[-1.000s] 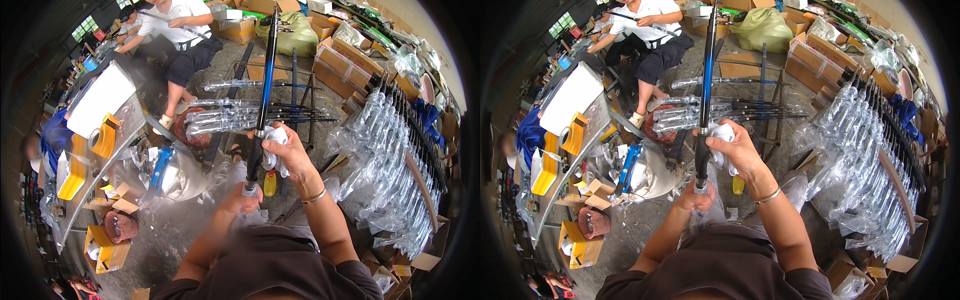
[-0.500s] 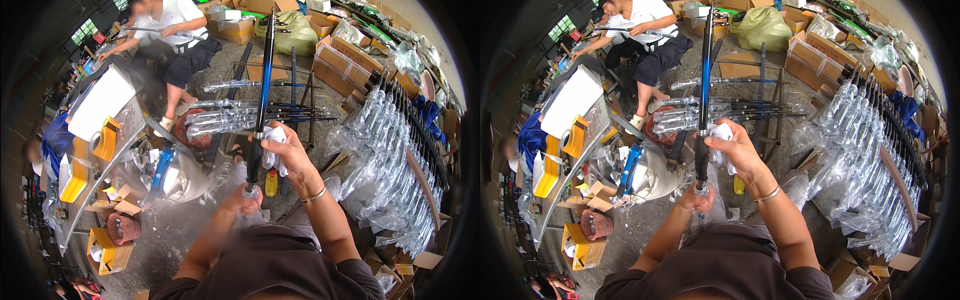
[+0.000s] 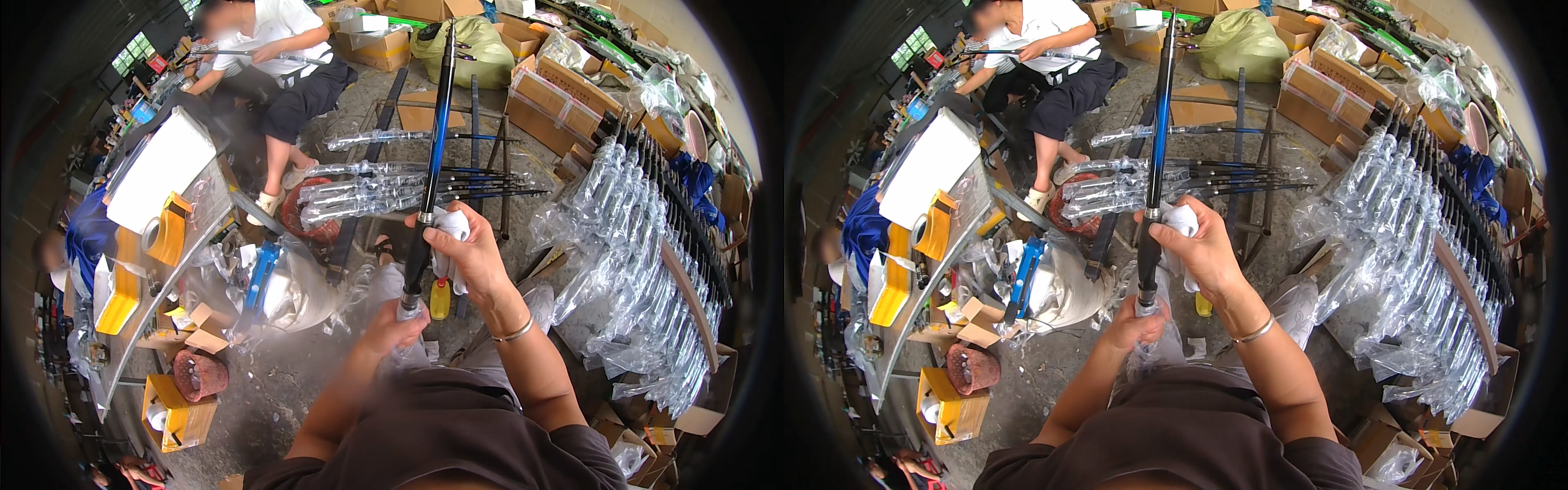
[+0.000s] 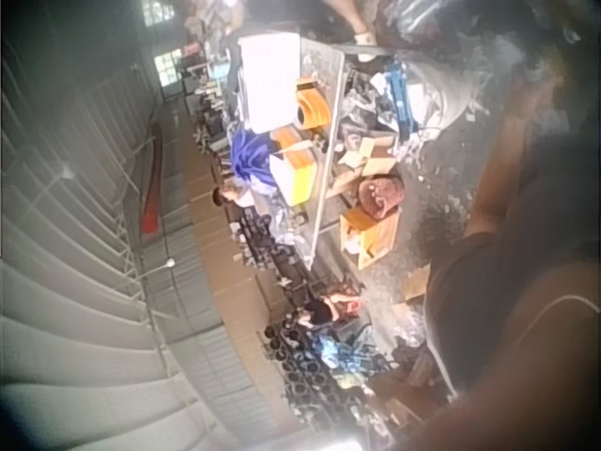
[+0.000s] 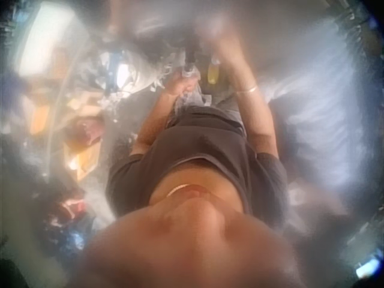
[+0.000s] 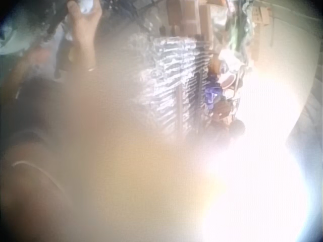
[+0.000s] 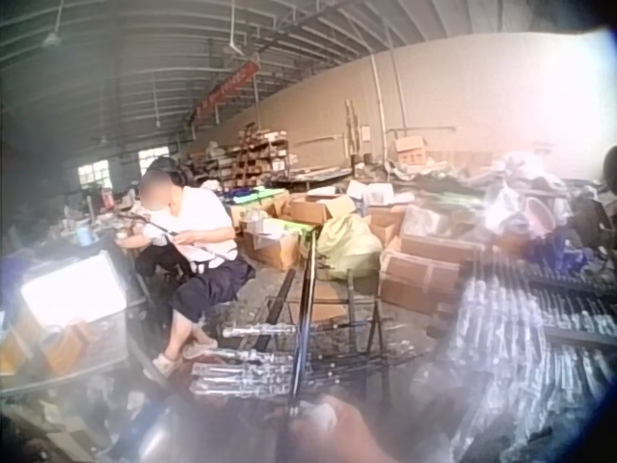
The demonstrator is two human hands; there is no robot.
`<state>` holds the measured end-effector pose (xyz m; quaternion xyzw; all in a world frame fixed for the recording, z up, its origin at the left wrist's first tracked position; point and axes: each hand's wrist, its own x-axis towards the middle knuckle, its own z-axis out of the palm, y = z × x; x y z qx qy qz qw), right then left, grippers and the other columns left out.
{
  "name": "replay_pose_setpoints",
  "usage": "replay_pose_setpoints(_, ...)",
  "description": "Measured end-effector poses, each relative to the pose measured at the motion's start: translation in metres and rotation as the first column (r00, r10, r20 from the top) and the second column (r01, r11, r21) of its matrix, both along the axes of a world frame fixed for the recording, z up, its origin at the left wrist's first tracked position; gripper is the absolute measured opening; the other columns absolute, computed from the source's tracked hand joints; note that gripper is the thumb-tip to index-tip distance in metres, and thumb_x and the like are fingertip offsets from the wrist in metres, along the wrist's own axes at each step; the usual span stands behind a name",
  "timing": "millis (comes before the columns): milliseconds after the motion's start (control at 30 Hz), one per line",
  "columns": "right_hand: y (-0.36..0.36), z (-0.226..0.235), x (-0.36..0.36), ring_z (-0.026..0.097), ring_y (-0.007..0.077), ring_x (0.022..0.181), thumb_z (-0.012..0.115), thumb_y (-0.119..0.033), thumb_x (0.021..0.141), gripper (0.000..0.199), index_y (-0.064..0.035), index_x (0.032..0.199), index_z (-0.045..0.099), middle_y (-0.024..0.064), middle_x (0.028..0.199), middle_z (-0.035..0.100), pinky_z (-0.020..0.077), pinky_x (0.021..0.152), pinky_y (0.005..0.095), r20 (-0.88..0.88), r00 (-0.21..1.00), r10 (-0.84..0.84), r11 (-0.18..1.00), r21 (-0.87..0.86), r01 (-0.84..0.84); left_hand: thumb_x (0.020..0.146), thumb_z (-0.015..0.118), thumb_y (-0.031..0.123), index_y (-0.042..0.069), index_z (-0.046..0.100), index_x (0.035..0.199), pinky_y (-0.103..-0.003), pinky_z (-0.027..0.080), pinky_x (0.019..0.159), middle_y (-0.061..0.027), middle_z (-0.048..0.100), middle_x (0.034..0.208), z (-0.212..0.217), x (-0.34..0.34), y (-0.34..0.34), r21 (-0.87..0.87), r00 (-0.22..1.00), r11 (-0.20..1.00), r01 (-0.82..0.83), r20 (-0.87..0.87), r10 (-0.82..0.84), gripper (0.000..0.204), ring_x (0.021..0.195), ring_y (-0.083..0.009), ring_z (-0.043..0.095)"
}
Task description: The person wipes the handle and shaft of a fishing rod using a white cloth. They handle the rod one at a time, wiping it thoroughly before placing it back on a metal rack among other wrapped rods.
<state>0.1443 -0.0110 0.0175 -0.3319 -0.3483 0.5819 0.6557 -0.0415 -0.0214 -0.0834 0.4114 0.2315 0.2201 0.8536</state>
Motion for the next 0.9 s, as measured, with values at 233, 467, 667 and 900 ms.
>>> replay_pose_setpoints(233, -0.001, 0.0, 0.0, 0.061, 0.012, 0.083, 0.063, -0.005, 0.083, 0.019, -0.0099, 0.085, 0.046, 0.0138, 0.102, 0.066, 0.0478, 0.073, 0.0248, -0.044, 0.998, 0.035, 0.999, -0.023, -0.037, 0.083, 0.063, 0.011, 0.002, 0.055, 0.089, -0.021, 0.026, 0.038, 0.0005, 0.047, 0.064, 0.004, 0.0, -0.005, 0.057, 0.999, 0.998, -0.042, -0.021, 0.043, 0.013, 0.043, -0.0041, 0.038)
replay_pose_setpoints(467, -0.002, -0.004, 0.001, 0.061, 0.0114, 0.082, 0.064, -0.005, 0.082, 0.017, -0.0073, 0.091, 0.05, 0.0126, 0.102, 0.066, 0.0498, 0.072, 0.0253, -0.014, 1.0, -0.026, 0.999, -0.023, 0.026, 0.084, 0.063, 0.012, 0.004, 0.055, 0.088, -0.021, 0.03, 0.041, 0.0023, 0.049, 0.064, 0.005, 0.005, -0.009, 0.137, 0.981, 0.983, -0.121, -0.138, 0.14, 0.012, 0.045, -0.0054, 0.041)
replay_pose_setpoints(667, -0.008, -0.004, -0.004, 0.062, 0.0107, 0.082, 0.066, -0.005, 0.081, 0.018, -0.0049, 0.093, 0.053, 0.0099, 0.104, 0.066, 0.0509, 0.073, 0.0257, 0.123, 0.983, -0.134, 0.991, -0.008, 0.136, 0.082, 0.064, 0.01, 0.003, 0.054, 0.089, -0.026, 0.042, 0.054, 0.0007, 0.055, 0.067, 0.023, 0.019, -0.022, 0.718, 0.852, 0.66, -0.221, -0.188, 0.489, 0.014, 0.057, -0.0088, 0.05)
replay_pose_setpoints(900, -0.01, -0.002, -0.005, 0.062, 0.0114, 0.083, 0.063, -0.005, 0.082, 0.014, -0.0051, 0.093, 0.053, 0.0106, 0.102, 0.066, 0.0508, 0.074, 0.0257, -0.003, 0.995, -0.102, 0.994, -0.038, 0.102, 0.082, 0.06, 0.01, 0.002, 0.049, 0.085, -0.028, 0.036, 0.052, -0.001, 0.046, 0.065, 0.019, 0.021, -0.033, 0.76, 0.761, 0.595, -0.261, -0.216, 0.611, 0.014, 0.056, -0.01, 0.041)
